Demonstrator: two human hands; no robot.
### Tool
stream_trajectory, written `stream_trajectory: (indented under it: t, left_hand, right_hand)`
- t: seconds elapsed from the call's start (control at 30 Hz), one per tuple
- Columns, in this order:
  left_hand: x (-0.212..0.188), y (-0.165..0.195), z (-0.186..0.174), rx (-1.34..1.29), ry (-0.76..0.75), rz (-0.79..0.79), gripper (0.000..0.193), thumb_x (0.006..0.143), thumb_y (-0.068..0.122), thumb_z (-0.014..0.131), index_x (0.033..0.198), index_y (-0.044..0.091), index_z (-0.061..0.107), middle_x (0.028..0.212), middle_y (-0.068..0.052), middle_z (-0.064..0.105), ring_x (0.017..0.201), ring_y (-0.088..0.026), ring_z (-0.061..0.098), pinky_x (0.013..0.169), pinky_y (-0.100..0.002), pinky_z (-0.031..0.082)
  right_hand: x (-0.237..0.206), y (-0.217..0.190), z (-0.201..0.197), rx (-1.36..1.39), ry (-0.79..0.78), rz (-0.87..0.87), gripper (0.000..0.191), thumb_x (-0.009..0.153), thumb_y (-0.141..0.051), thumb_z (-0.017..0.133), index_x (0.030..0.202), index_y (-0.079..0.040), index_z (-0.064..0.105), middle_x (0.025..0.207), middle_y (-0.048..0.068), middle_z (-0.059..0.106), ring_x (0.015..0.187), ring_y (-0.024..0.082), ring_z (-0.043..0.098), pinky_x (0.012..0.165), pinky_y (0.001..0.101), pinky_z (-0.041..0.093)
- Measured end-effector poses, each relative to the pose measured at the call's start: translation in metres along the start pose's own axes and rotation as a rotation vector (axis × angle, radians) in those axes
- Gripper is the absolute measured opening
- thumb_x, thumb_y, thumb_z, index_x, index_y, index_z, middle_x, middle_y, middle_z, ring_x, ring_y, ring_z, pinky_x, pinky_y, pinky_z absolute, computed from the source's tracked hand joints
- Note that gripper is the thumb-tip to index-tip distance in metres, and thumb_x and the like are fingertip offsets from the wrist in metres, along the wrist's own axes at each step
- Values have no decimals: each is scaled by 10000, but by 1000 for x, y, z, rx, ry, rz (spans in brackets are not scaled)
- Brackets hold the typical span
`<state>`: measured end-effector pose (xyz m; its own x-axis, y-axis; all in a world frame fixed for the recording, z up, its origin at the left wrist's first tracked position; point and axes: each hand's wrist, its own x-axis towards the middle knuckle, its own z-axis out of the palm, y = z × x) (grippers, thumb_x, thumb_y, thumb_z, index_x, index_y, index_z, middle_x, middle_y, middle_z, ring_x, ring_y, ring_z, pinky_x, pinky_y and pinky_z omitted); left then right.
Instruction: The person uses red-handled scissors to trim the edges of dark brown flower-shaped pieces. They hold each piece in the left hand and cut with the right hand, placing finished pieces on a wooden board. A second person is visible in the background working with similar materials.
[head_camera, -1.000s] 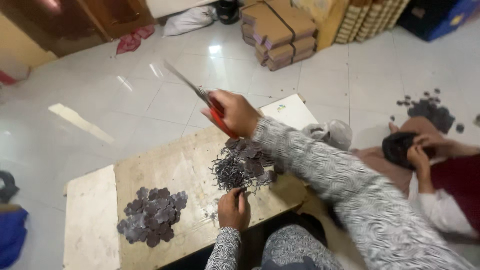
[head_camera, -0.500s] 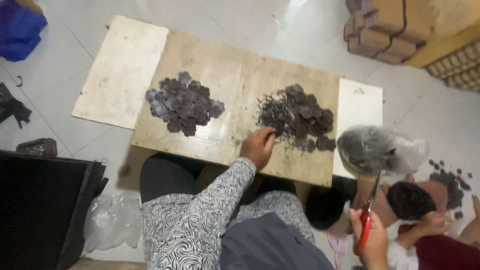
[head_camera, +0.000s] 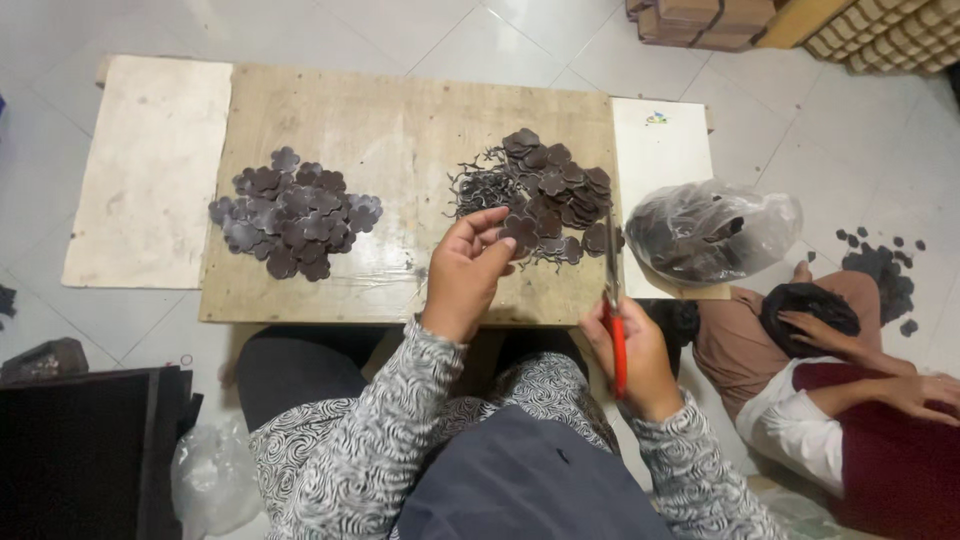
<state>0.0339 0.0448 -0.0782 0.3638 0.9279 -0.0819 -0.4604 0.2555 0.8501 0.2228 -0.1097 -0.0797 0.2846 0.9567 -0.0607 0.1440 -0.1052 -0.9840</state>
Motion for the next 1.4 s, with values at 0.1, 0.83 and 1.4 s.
stream_trajectory:
  t: [0.1, 0.83, 1.4]
  left_hand:
    - [-20, 26, 17, 29, -35, -16, 444, 942, -9, 666, 1369, -53, 553, 1024, -74, 728, 827, -92, 629, 694, -215, 503]
    - [-57, 79, 50, 160, -327, -119, 388, 972, 9, 605, 1357, -28, 567, 1109, -106, 742, 991, -83, 689, 872, -210, 564]
    - [-56, 49, 52, 0, -412, -263, 244, 983, 10, 607, 1216, -61, 611, 1018, -78, 730, 913, -108, 709, 843, -252, 589]
  right_hand:
    - [9, -28, 5, 212, -88, 70, 187, 1002, -173, 682, 1063, -43, 561, 875, 9, 557, 732, 78, 524, 649, 235, 451]
    - [14, -99, 5, 70, -22, -101, 238, 927, -43, 708, 1100, -44, 544, 1066, 25, 578, 955, 89, 569, 843, 253, 483]
    - [-12, -89, -10, 187, 55, 134, 174, 960, -141, 618, 1083, -34, 560, 859, 80, 642, 744, 143, 642, 704, 294, 529]
